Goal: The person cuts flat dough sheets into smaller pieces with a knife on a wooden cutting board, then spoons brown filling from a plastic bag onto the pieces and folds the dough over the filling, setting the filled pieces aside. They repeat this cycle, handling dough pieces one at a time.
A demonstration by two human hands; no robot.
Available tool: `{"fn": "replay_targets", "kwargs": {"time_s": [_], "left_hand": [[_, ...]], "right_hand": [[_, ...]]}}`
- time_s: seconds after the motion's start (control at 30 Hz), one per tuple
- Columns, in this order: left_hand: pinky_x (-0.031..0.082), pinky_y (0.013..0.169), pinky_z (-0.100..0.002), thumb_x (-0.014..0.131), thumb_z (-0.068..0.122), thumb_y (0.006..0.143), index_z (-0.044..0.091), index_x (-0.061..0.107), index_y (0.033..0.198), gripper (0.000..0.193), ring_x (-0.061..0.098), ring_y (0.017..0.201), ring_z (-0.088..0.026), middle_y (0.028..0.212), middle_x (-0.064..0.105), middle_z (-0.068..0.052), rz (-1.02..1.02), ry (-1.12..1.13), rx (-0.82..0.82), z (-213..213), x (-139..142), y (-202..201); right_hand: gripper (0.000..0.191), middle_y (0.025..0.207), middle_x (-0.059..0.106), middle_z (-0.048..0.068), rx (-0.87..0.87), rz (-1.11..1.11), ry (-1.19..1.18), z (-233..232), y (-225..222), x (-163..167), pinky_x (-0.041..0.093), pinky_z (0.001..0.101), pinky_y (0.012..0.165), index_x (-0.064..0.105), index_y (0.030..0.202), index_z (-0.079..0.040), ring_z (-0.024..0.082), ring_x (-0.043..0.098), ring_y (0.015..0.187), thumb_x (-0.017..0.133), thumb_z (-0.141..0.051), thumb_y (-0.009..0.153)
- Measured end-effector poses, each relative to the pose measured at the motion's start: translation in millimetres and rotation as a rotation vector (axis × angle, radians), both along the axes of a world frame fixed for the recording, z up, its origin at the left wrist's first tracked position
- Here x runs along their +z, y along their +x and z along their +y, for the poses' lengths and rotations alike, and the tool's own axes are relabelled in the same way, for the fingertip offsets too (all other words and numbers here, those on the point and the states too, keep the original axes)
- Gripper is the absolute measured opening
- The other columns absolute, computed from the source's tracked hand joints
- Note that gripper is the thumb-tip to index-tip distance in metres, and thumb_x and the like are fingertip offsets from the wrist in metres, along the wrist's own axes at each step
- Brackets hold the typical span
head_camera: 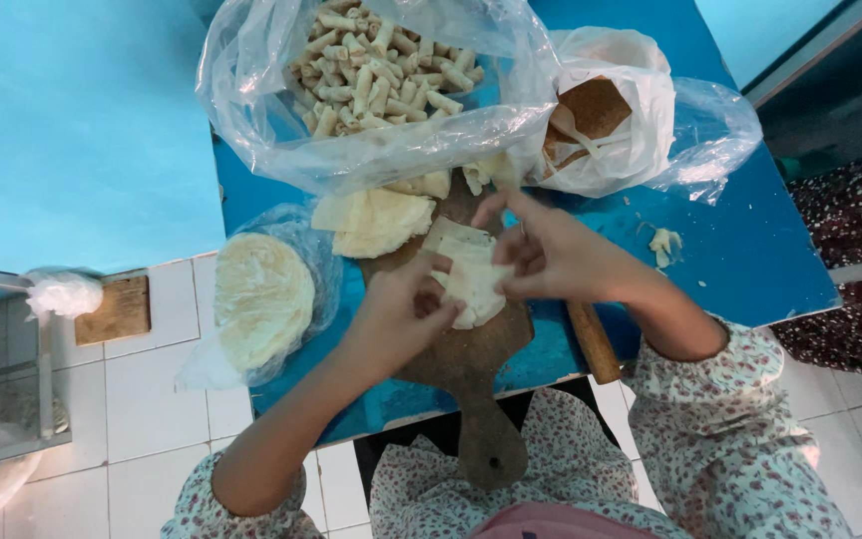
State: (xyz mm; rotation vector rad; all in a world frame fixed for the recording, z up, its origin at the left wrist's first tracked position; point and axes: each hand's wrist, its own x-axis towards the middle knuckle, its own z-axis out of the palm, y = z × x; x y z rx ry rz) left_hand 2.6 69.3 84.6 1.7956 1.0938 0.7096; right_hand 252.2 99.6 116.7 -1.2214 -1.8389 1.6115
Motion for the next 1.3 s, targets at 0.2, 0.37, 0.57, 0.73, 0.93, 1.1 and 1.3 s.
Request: {"fn": "replay_targets", "kwargs": {"time_s": [0.2,0.37,0.57,0.73,0.93,1.1,1.3], "left_hand": [[0.052,0.057,-0.046,0.074,0.008,0.085,0.004,0.049,0.118,0.042,0.073,0.066,-0.036,0.065,0.069,-0.016,0.138,-0.008,-0.091,-14,8,8],[0.052,0.058,-0.047,0.073,0.008,0.085,0.003,0.043,0.116,0.043,0.073,0.067,-0.036,0.063,0.068,-0.017,0.164,-0.057,-0.141,-17,14,10],[0.051,0.057,-0.048,0.075,0.011,0.085,0.002,0.043,0.115,0.045,0.072,0.067,-0.037,0.063,0.069,-0.016,0.194,-0.027,-0.156,-16,17,10],[0.051,0.057,-0.050,0.072,0.023,0.091,0.006,0.054,0.105,0.028,0.070,0.067,-0.039,0.067,0.070,-0.016,0.350,0.199,0.023,-14,13,4],[0.052,0.058,-0.048,0.069,0.020,0.092,0.008,0.063,0.089,0.014,0.068,0.071,-0.037,0.082,0.066,-0.013,0.490,0.449,0.184,-7,3,0],[0.053,0.058,-0.047,0.070,0.020,0.089,0.007,0.063,0.085,0.015,0.069,0.071,-0.036,0.083,0.065,-0.013,0.468,0.448,0.143,-11,0,2],[0.054,0.058,-0.047,0.070,0.020,0.091,0.006,0.063,0.087,0.016,0.069,0.070,-0.037,0.082,0.066,-0.013,0.482,0.398,0.110,-13,1,1]], "right_hand": [[0.066,0.070,0.070,0.007,0.191,-0.333,0.149,-4,-8,5,0.056,0.0325,0.055,0.044,0.130,-0.013,0.015,0.070,0.062,0.079,-0.007,0.073],[0.063,0.069,0.072,0.007,0.169,-0.340,0.130,-6,-11,9,0.057,0.0335,0.054,0.044,0.128,-0.013,0.019,0.074,0.062,0.077,-0.008,0.075],[0.060,0.067,0.072,0.010,0.211,-0.427,0.135,-11,-15,15,0.055,0.0375,0.055,0.043,0.128,-0.011,0.023,0.074,0.062,0.076,-0.012,0.077],[0.055,0.069,0.072,0.007,0.164,-0.494,0.293,-9,-11,15,0.054,0.0415,0.057,0.048,0.123,-0.011,0.026,0.073,0.065,0.079,-0.018,0.079],[0.043,0.095,0.068,0.009,-0.007,-0.295,0.668,-6,-16,-1,0.054,0.0413,0.073,0.050,0.116,-0.007,0.028,0.070,0.088,0.075,-0.009,0.081],[0.041,0.088,0.066,0.008,-0.027,-0.391,0.683,-7,-21,-11,0.053,0.0449,0.071,0.051,0.114,-0.009,0.031,0.068,0.088,0.075,-0.007,0.080],[0.038,0.081,0.065,0.008,-0.053,-0.384,0.684,-7,-22,-13,0.051,0.0454,0.066,0.052,0.115,-0.008,0.031,0.068,0.081,0.069,-0.001,0.082]]}}
